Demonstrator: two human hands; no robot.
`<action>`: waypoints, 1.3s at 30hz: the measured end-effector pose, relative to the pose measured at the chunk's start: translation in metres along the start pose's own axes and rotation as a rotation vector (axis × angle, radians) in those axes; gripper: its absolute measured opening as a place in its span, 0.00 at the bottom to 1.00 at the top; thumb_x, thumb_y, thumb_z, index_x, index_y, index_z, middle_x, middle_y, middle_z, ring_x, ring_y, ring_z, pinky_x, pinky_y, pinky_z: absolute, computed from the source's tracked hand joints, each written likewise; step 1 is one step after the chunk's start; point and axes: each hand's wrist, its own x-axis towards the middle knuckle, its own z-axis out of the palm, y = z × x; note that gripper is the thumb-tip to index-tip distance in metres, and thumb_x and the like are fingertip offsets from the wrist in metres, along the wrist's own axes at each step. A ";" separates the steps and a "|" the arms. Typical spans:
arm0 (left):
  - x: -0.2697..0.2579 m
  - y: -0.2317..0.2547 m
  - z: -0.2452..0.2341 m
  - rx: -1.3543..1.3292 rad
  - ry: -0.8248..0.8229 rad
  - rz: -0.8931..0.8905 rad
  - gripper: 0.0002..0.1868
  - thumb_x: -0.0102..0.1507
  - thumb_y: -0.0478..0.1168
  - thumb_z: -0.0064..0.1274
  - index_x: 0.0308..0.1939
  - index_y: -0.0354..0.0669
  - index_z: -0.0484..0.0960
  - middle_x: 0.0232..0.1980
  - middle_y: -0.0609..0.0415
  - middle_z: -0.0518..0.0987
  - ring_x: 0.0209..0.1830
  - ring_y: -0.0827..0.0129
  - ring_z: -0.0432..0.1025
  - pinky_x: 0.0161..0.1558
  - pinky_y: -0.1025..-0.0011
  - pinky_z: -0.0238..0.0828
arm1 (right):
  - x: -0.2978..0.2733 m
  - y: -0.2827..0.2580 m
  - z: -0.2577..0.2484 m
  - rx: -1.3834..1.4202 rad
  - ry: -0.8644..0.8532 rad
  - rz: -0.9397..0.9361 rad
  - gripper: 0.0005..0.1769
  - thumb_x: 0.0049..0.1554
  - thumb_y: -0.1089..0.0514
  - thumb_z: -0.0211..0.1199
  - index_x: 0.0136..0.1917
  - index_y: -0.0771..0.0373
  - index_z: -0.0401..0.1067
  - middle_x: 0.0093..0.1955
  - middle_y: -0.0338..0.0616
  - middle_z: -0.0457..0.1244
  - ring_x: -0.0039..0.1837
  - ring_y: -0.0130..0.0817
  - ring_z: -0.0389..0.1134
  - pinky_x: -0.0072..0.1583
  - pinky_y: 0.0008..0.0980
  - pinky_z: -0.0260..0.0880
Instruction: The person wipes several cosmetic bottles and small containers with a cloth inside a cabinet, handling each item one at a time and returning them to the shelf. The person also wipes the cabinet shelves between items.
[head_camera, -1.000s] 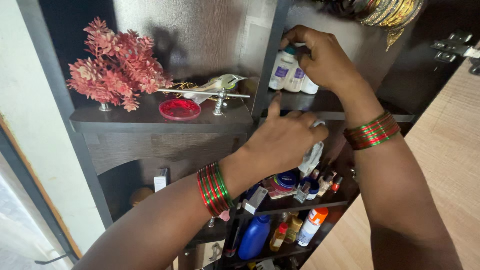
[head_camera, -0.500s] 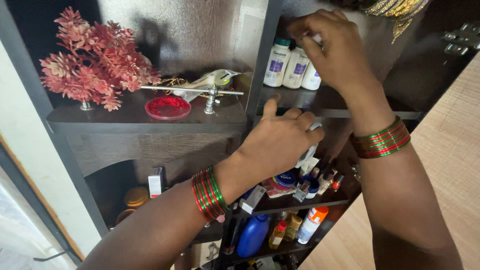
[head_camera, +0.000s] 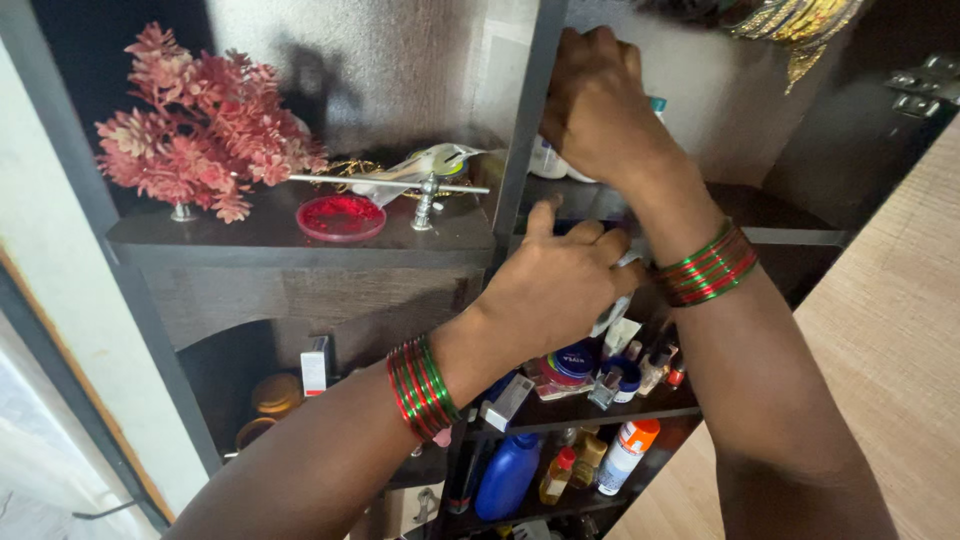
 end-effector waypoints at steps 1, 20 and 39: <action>-0.001 0.000 0.000 0.011 -0.007 0.001 0.14 0.59 0.39 0.51 0.47 0.59 0.85 0.48 0.58 0.79 0.50 0.65 0.75 0.60 0.37 0.61 | 0.002 -0.002 -0.004 0.009 -0.002 0.032 0.15 0.58 0.58 0.68 0.56 0.65 0.76 0.57 0.54 0.64 0.61 0.58 0.59 0.62 0.54 0.56; -0.004 0.000 -0.005 0.025 0.035 0.015 0.14 0.57 0.39 0.53 0.45 0.59 0.85 0.49 0.59 0.79 0.52 0.67 0.74 0.58 0.40 0.64 | -0.008 -0.017 -0.067 0.612 -0.174 0.124 0.13 0.57 0.70 0.60 0.56 0.65 0.74 0.59 0.39 0.63 0.55 0.29 0.67 0.54 0.29 0.71; -0.003 -0.001 0.002 0.043 0.012 0.010 0.15 0.60 0.41 0.50 0.50 0.59 0.84 0.52 0.59 0.79 0.53 0.67 0.74 0.59 0.39 0.63 | -0.009 0.005 -0.028 0.760 -0.087 0.221 0.22 0.60 0.77 0.62 0.66 0.69 0.65 0.63 0.47 0.65 0.67 0.36 0.69 0.68 0.35 0.72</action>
